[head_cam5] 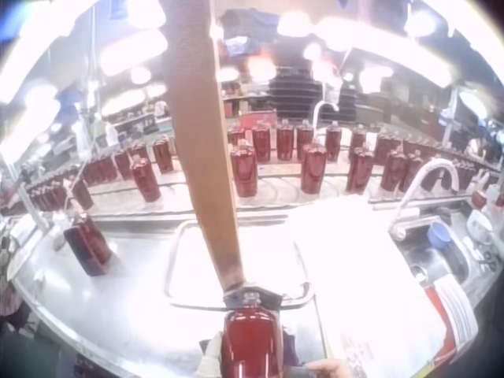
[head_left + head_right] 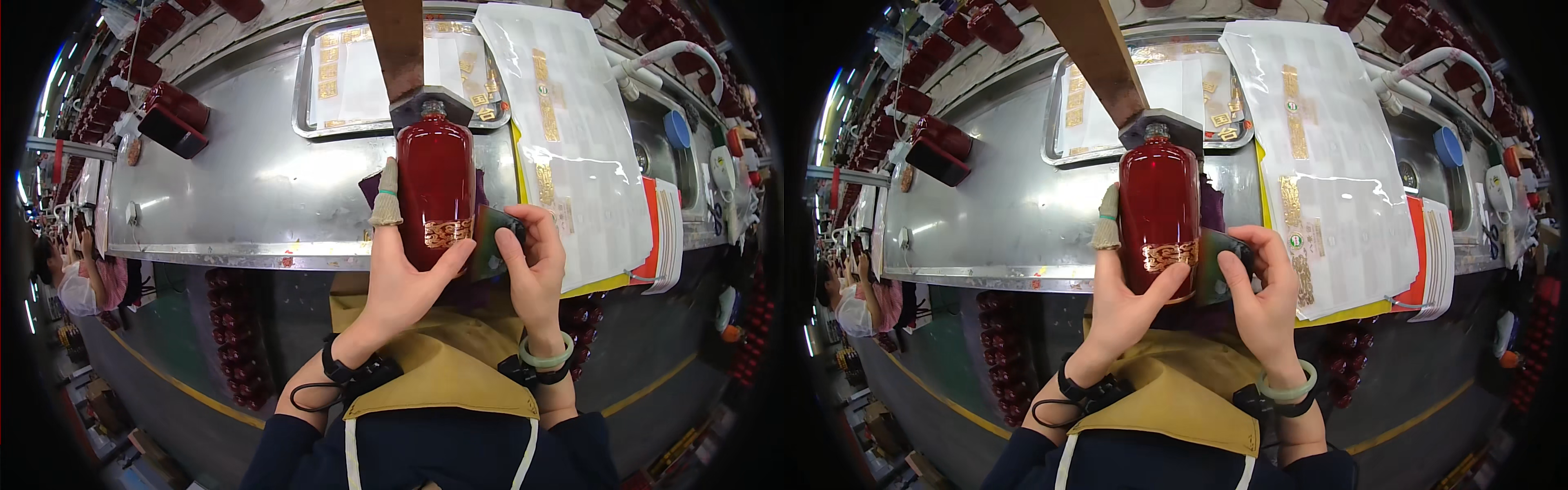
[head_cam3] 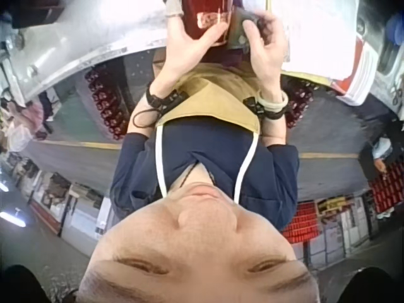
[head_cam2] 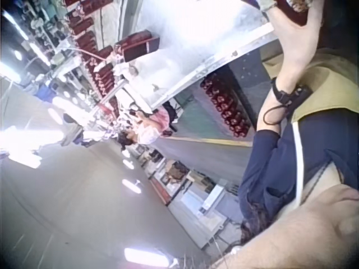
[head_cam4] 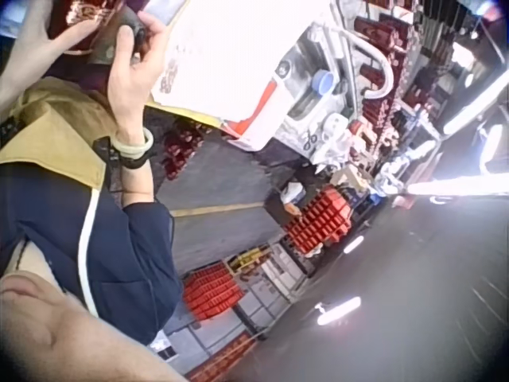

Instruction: Applying decorative labels and seals to red ceramic liquor bottles at a factory workstation.

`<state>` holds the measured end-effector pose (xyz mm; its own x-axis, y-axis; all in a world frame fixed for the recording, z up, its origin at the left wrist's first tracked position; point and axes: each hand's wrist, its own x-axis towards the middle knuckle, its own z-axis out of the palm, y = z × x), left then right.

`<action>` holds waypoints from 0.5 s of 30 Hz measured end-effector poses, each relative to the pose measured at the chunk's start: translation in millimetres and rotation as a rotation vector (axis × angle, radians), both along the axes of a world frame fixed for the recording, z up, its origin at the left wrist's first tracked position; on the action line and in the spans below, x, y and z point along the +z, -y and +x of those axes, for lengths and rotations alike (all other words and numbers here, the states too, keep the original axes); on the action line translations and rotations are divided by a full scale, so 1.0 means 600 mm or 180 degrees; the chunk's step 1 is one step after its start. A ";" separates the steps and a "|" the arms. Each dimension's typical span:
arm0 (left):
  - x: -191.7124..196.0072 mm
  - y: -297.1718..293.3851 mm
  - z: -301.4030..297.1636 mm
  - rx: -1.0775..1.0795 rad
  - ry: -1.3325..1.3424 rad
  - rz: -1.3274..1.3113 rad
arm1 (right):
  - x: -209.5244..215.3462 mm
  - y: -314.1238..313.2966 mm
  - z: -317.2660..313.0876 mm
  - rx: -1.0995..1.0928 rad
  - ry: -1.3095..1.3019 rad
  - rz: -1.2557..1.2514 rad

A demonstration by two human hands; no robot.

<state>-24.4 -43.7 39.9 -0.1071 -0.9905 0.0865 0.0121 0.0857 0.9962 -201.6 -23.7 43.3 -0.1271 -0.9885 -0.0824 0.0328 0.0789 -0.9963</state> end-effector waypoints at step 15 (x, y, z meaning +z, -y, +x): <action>-0.004 -0.003 -0.003 0.0118 -0.0243 0.0001 | -0.005 0.001 -0.002 -0.0061 -0.0127 0.0000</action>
<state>-26.2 -41.7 37.5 -0.0635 -0.9937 0.0928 0.0849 0.0873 0.9926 -203.0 -24.5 40.5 -0.1491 -0.9858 -0.0769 -0.0055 0.0786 -0.9969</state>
